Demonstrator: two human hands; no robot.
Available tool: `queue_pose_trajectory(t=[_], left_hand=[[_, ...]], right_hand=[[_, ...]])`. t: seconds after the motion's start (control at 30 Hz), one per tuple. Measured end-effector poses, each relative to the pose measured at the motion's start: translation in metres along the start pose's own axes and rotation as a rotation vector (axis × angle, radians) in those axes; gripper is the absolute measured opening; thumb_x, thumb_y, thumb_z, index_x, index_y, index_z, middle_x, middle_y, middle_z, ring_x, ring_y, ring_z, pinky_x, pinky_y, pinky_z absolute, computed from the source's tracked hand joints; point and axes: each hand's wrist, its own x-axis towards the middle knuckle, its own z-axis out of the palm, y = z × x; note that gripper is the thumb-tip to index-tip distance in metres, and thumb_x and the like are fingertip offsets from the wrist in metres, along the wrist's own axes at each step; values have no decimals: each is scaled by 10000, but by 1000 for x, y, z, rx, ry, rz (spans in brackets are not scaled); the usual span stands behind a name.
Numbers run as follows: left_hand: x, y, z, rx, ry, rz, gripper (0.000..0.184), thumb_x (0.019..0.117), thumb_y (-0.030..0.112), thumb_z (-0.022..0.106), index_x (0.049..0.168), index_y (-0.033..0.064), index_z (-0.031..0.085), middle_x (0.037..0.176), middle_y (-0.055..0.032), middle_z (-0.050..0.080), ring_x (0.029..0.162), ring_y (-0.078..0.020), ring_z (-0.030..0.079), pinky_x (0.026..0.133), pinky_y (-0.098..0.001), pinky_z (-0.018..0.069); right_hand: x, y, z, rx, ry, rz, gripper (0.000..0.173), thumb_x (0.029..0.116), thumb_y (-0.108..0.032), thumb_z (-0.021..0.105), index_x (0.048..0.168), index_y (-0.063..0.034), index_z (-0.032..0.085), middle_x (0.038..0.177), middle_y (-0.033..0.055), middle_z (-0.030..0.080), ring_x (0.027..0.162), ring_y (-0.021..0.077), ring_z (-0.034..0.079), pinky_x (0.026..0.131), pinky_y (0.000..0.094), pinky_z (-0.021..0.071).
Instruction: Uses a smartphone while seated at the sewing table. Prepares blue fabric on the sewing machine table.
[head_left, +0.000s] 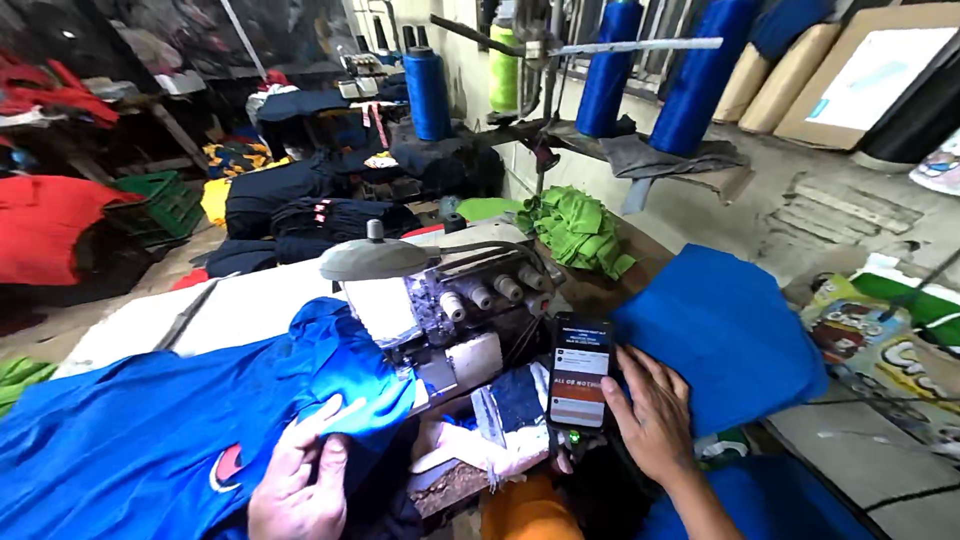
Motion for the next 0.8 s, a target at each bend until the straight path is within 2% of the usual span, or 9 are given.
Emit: queue_pose_trajectory(t=[0.1,0.23,0.33,0.43,0.5,0.57,0.63,0.73,0.8], left_hand=[[0,-1,-1,15,23,10,186,1014,132,577,1161,49,655,1228,4,715,1138,-59,668,980,-233,559],[-1,0,-3,18,-8,10,209,1016,54,528,1193,16,633,1228,21,712,1162,-32,648,1020,-229,533],[0,2,2,63,30,3,220,994,4,528,1091,-152,649,1106,-150,731,1054,-80,694,967,-219,531],[2,2,-3,1,-41,14,212,1009,5,531,1187,-62,626,1213,-48,715,1148,-73,664,1010,-259,547],[3,2,-3,5,-34,12,234,1007,39,550,1216,-27,631,1233,-24,711,1164,-65,657,1012,-250,548],[2,0,-3,22,-16,2,242,1006,81,569,1216,-13,642,1230,-45,710,1153,-71,658,1006,-244,544],[-1,-2,-3,37,-3,-8,236,1010,115,580,1214,16,647,1232,-42,712,1159,-80,658,1015,-254,541],[-3,-6,-5,48,-6,7,227,1019,91,551,1207,3,641,1247,-51,708,1194,-83,642,1043,-268,522],[-6,-10,-4,71,-5,3,219,1016,18,530,1186,-65,640,1191,-123,710,1129,-136,672,999,-299,546]], right_hand=[[-1,-1,1,10,7,-9,701,1050,-612,257,1416,-140,624,1398,73,646,1370,294,528,1151,623,275],[0,-6,-2,15,-29,13,680,1043,-606,308,1405,-131,633,1401,66,644,1378,303,520,1159,627,283],[0,-4,-5,16,-55,18,698,1027,-636,333,1438,-141,605,1420,40,633,1405,268,495,1176,608,265],[0,-2,-5,19,-56,4,695,1032,-637,313,1448,-159,597,1412,32,639,1400,254,501,1177,617,266],[-1,-1,-3,10,-43,-16,699,1034,-635,309,1441,-148,603,1403,56,643,1379,278,522,1162,633,281],[-1,0,-1,-13,-19,-46,752,997,-676,366,1417,-106,619,1387,106,647,1341,337,548,1130,652,308],[-1,1,0,-55,-15,-70,834,904,-723,465,1375,-58,642,1373,142,650,1317,383,557,1105,668,322],[0,-4,-2,-57,-52,-61,871,806,-726,603,1366,-60,653,1373,129,654,1328,397,546,1108,683,324],[1,-9,-8,-60,-108,-4,824,789,-656,693,1392,-98,642,1402,89,641,1369,367,516,1136,668,312]])
